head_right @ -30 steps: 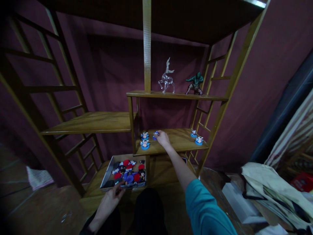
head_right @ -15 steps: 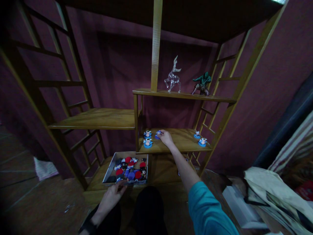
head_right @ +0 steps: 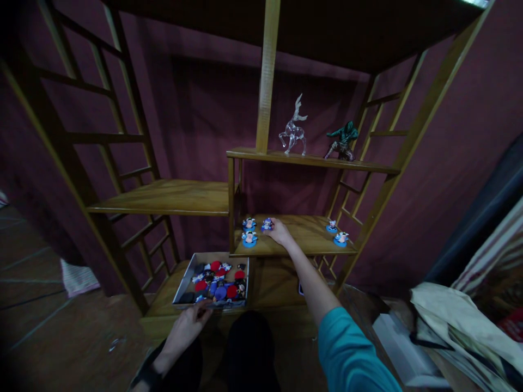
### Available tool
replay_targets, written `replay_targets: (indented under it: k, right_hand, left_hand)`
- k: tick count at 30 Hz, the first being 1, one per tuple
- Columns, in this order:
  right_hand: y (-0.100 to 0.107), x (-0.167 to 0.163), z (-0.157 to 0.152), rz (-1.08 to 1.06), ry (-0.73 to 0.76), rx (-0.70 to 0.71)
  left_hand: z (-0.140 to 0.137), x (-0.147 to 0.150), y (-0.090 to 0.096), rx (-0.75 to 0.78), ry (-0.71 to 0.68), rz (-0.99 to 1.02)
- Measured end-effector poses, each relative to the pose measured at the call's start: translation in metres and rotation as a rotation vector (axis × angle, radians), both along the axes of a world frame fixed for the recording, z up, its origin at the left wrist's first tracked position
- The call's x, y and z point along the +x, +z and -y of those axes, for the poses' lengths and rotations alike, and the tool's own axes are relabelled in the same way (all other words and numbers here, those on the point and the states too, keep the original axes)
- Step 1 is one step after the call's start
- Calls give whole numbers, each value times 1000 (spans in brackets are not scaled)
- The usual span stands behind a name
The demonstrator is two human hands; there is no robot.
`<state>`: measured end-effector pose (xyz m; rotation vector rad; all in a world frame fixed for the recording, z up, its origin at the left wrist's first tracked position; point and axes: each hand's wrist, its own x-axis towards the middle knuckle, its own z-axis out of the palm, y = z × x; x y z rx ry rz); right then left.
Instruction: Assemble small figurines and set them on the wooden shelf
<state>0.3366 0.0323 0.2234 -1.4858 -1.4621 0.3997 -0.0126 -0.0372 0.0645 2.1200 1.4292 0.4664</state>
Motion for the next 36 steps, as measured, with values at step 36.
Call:
replay_targets:
  k: [36]
  right_hand:
    - [-28, -86, 125, -43, -164, 410]
  left_hand:
    - [19, -10, 26, 10, 127, 18]
